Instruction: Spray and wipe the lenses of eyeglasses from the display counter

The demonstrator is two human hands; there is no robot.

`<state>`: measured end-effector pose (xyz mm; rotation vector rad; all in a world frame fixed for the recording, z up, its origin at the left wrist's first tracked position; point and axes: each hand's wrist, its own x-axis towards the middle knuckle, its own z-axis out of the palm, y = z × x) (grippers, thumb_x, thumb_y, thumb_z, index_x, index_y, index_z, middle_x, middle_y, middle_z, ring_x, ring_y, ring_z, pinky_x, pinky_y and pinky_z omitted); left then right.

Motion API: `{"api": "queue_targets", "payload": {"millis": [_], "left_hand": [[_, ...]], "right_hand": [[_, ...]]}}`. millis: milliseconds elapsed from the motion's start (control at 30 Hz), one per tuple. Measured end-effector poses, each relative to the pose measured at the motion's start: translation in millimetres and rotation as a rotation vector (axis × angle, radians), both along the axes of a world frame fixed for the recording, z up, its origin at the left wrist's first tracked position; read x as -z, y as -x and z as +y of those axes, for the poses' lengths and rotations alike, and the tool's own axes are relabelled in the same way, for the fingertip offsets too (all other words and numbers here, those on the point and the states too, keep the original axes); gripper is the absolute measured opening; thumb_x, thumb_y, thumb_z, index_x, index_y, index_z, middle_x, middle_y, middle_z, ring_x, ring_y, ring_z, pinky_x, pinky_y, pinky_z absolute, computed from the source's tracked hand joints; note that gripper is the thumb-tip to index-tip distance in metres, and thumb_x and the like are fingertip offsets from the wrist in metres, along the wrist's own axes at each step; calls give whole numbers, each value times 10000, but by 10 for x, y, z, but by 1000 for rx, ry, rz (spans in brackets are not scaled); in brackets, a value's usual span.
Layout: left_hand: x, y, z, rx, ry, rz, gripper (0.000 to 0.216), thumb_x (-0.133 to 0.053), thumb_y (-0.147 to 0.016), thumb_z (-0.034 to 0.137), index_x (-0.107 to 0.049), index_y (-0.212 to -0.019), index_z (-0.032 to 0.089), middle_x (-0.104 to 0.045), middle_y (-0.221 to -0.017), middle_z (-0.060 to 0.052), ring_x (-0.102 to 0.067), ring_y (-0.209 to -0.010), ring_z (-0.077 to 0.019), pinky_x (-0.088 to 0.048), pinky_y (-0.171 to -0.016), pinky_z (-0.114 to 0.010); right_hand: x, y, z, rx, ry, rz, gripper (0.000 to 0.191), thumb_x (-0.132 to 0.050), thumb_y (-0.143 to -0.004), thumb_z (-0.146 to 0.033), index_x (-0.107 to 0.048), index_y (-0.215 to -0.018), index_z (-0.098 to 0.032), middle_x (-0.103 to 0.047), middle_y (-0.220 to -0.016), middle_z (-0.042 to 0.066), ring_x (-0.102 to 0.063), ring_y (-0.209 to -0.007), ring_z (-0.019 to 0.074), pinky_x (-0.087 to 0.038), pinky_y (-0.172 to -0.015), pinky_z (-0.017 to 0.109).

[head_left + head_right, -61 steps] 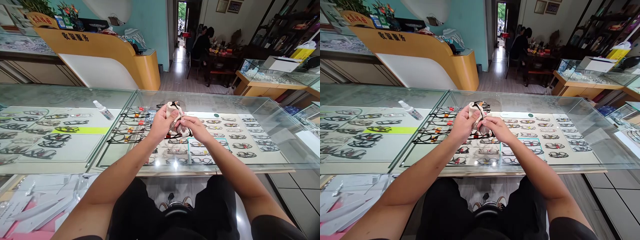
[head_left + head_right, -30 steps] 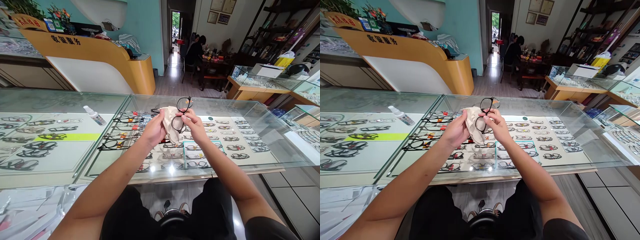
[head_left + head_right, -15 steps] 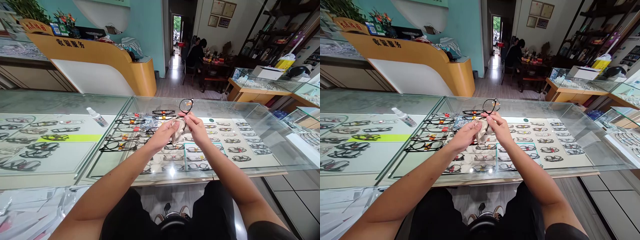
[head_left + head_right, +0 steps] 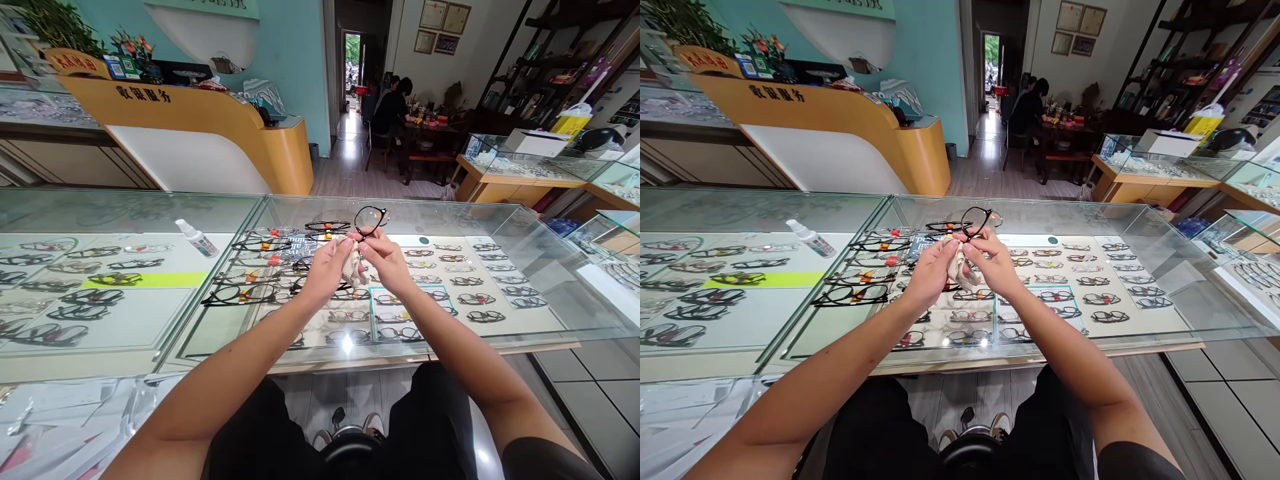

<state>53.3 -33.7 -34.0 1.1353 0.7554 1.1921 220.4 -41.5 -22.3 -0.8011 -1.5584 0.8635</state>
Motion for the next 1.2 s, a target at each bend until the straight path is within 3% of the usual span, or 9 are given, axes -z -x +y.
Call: {"api": "queue_targets", "payload": {"millis": [133, 233, 433, 633, 767, 867, 967, 1067, 1200], "left_hand": [[-36, 28, 2, 86, -12, -66, 715, -921, -826, 782, -721, -1168, 187, -780, -795, -12, -760, -706, -188, -630, -672, -293], [-61, 31, -6, 123, -18, -36, 690, -961, -812, 733, -720, -1145, 179, -793, -833, -24, -764, -736, -186, -624, -681, -289], [-49, 27, 24, 14, -39, 15, 744, -947, -782, 798, -702, -1129, 186, -706, -695, 28, -656, -573, -127, -550, -541, -230], [-28, 50, 62, 62, -40, 36, 787, -809, -871, 875, -702, -1241, 190, -747, -754, -12, -698, -605, -170, -559, -541, -263], [-54, 26, 35, 58, -82, 33, 731, -919, -835, 768, -700, -1228, 193, -761, -846, -13, -696, -678, -151, -582, -621, -261], [-99, 18, 16, -25, -124, 49, 656, -969, -822, 686, -713, -1176, 196, -705, -793, 24, -628, -638, -112, -514, -581, -224], [-134, 38, 33, -161, -135, 53, 599, -922, -860, 717, -707, -1062, 196, -654, -719, 39, -560, -571, -94, -454, -525, -217], [-148, 77, 70, -216, -112, 42, 583, -815, -938, 768, -642, -915, 211, -602, -633, 38, -512, -521, -96, -422, -494, -222], [-160, 130, 92, -137, -84, 104, 622, -741, -966, 826, -616, -925, 218, -661, -654, 12, -564, -523, -119, -483, -505, -236]], "right_hand": [[-12, -57, 20, 24, -8, 31, 636, -750, -1019, -727, -676, -581, -272, -836, -1215, 111, -594, -1458, 344, -484, -1266, 544], [-14, -63, 23, 30, 28, 48, 673, -730, -1011, -764, -631, -558, -277, -850, -1152, 107, -579, -1447, 351, -509, -1236, 555], [-18, -18, -13, 3, -16, -47, 630, -699, -1005, -819, -814, -689, -286, -820, -1131, 119, -605, -1415, 349, -508, -1239, 528], [-35, -1, 3, 21, 64, 17, 663, -716, -974, -847, -707, -603, -296, -708, -741, 89, -621, -1395, 364, -508, -1207, 542], [-30, -6, 26, 7, 114, 69, 643, -744, -963, -820, -677, -618, -282, -795, -915, 98, -616, -1375, 356, -546, -1148, 527], [-33, -4, 8, -15, 47, -14, 622, -684, -1015, -809, -732, -710, -270, -834, -1218, 94, -644, -1278, 323, -539, -1157, 516], [-3, 6, -27, 33, -78, -187, 545, -567, -1105, -747, -847, -1038, -284, -795, -1318, 112, -677, -1225, 298, -543, -1126, 487], [59, -7, -43, 205, -248, -398, 446, -539, -1154, -586, -841, -1270, -279, -803, -1196, 132, -695, -1084, 297, -525, -1016, 476], [95, -89, -15, 419, -406, -635, 358, -557, -1163, -434, -874, -1278, -314, -803, -992, 99, -637, -924, 268, -412, -929, 457]]}}
